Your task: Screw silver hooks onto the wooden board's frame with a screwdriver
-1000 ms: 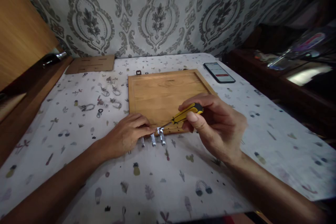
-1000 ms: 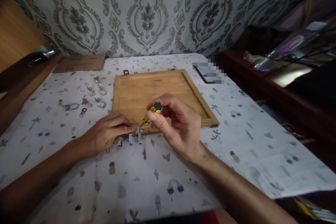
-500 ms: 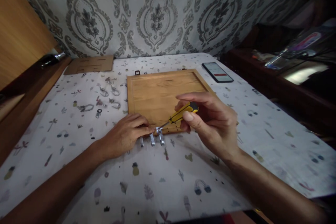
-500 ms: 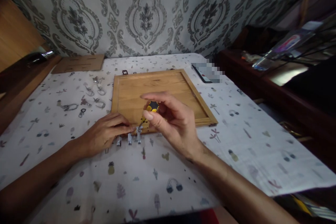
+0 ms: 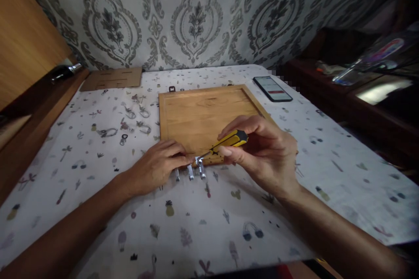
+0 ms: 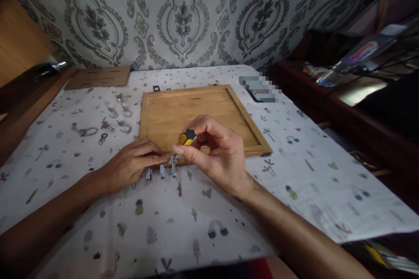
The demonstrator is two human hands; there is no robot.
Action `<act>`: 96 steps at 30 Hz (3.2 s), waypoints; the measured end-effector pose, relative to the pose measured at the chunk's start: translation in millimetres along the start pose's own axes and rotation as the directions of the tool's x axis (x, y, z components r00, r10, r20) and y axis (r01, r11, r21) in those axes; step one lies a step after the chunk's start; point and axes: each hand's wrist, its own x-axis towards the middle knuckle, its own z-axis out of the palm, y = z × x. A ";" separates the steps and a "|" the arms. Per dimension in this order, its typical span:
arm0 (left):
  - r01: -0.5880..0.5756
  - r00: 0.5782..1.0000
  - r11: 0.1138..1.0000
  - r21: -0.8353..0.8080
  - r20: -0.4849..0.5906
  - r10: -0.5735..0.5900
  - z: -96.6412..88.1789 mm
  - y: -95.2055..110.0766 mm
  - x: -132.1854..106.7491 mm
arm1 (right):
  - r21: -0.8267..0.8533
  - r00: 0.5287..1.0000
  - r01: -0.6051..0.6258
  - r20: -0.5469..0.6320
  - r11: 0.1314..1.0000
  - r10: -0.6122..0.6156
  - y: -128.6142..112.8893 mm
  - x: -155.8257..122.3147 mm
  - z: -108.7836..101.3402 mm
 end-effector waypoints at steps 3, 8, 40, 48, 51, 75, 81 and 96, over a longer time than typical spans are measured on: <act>0.006 1.000 1.000 -0.005 0.006 -0.006 -0.9 0.2 0.0 | -0.002 0.997 0.012 -0.075 1.000 -0.012 -1.9 -0.6 -0.8; 0.016 1.000 1.000 -0.023 0.015 -0.015 -2.5 0.8 0.2 | 0.008 0.997 -0.014 -0.081 1.000 0.015 -7.7 0.1 -1.1; 0.022 0.999 1.000 -0.003 0.025 -0.022 -3.9 2.4 1.4 | -0.003 0.985 -0.042 0.165 0.999 0.042 -8.3 -0.7 -10.0; 0.027 0.999 1.000 -0.006 0.030 -0.027 -4.6 3.0 2.3 | 0.059 0.990 -0.116 0.093 0.991 0.110 -11.8 2.6 -2.4; 0.024 0.999 1.000 -0.008 0.040 -0.024 -4.5 2.3 1.3 | 0.082 0.978 -0.145 0.162 0.986 0.131 -11.9 3.6 -6.8; 0.038 0.998 0.999 -0.036 0.060 -0.036 -2.8 0.0 -1.8 | -0.048 0.984 -0.062 -0.168 0.997 0.053 -5.0 -2.3 0.5; 0.014 0.999 1.000 -0.025 0.036 -0.013 -2.6 1.2 -1.0 | -0.042 0.989 -0.061 -0.137 0.997 0.055 -5.1 -3.7 1.7; -0.009 1.000 1.000 0.004 -0.014 0.009 -2.2 2.2 1.5 | -0.033 0.991 -0.066 -0.116 0.997 0.061 -5.1 -4.2 2.9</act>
